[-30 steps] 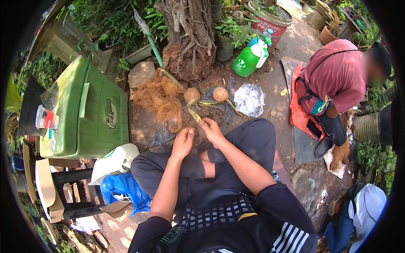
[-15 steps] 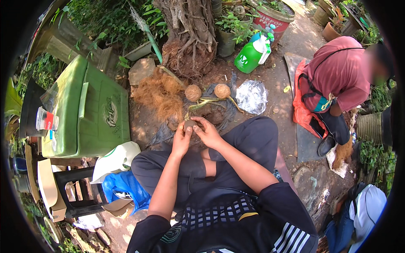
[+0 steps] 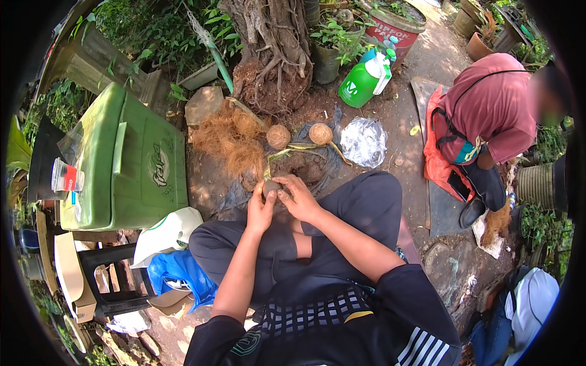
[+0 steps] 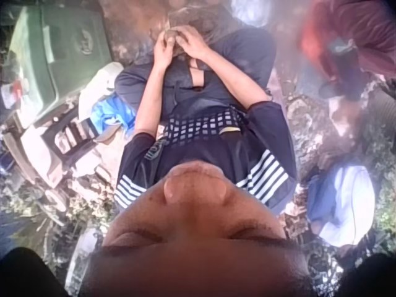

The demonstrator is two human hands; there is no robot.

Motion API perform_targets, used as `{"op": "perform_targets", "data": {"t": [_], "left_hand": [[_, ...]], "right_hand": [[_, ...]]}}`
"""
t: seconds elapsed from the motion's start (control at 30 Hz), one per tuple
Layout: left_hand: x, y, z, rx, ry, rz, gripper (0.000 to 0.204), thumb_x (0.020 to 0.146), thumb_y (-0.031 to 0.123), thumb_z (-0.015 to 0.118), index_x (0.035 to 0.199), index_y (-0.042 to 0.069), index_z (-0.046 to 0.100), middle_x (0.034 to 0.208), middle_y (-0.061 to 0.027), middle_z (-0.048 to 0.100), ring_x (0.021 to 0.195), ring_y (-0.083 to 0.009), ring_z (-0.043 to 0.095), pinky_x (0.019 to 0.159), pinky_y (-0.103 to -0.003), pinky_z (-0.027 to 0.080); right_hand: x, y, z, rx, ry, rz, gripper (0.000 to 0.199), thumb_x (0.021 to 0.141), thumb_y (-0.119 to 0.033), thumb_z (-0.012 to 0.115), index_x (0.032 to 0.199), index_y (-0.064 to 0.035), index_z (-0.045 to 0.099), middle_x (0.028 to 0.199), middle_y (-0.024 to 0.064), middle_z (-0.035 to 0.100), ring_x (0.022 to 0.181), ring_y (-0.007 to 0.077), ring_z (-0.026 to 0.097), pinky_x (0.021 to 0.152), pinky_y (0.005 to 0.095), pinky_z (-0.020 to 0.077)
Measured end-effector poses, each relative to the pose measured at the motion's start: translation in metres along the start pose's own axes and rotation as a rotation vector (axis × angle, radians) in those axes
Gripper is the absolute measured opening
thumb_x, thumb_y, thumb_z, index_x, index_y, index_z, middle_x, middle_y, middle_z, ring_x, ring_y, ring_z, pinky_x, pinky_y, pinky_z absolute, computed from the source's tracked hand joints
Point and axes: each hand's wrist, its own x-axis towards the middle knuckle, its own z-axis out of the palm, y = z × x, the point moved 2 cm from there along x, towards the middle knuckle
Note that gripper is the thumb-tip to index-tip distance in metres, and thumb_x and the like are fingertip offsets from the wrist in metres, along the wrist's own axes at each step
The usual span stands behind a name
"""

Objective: The person sits on the ground and repeatedly shapes a lump of clay by hand, rolling and pressing it into a rounded form. The person handles the clay continuously, occasionally adjusting its position, while another person works nearby.

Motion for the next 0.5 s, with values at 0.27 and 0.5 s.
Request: {"op": "perform_targets", "data": {"t": [0.27, 0.5], "left_hand": [[0.001, -0.005, -0.003, -0.089, 0.028, 0.03, 0.048, 0.095, 0.024, 0.064, 0.132, -0.003, 0.05, 0.111, -0.0152, 0.066, 0.103, -0.0198, 0.062, 0.091, -0.033, 0.049], [-0.001, 0.004, -0.004, -0.056, 0.134, 0.053, 0.057, 0.09, 0.014, 0.068, 0.138, 0.0, 0.041, 0.11, -0.0199, 0.066, 0.105, -0.0269, 0.065, 0.092, -0.036, 0.049]], "right_hand": [[0.0, -0.009, -0.01, -0.205, -0.057, -0.113, 0.041, 0.098, -0.03, 0.054, 0.134, -0.0117, 0.056, 0.134, 0.0143, 0.054, 0.126, 0.0355, 0.048, 0.106, 0.0453, 0.039], [-0.003, -0.001, -0.002, 0.303, -0.041, 0.04, 0.047, 0.102, -0.033, 0.051, 0.139, -0.0048, 0.05, 0.141, 0.0188, 0.049, 0.13, 0.0344, 0.048, 0.109, 0.0415, 0.0368]]}}
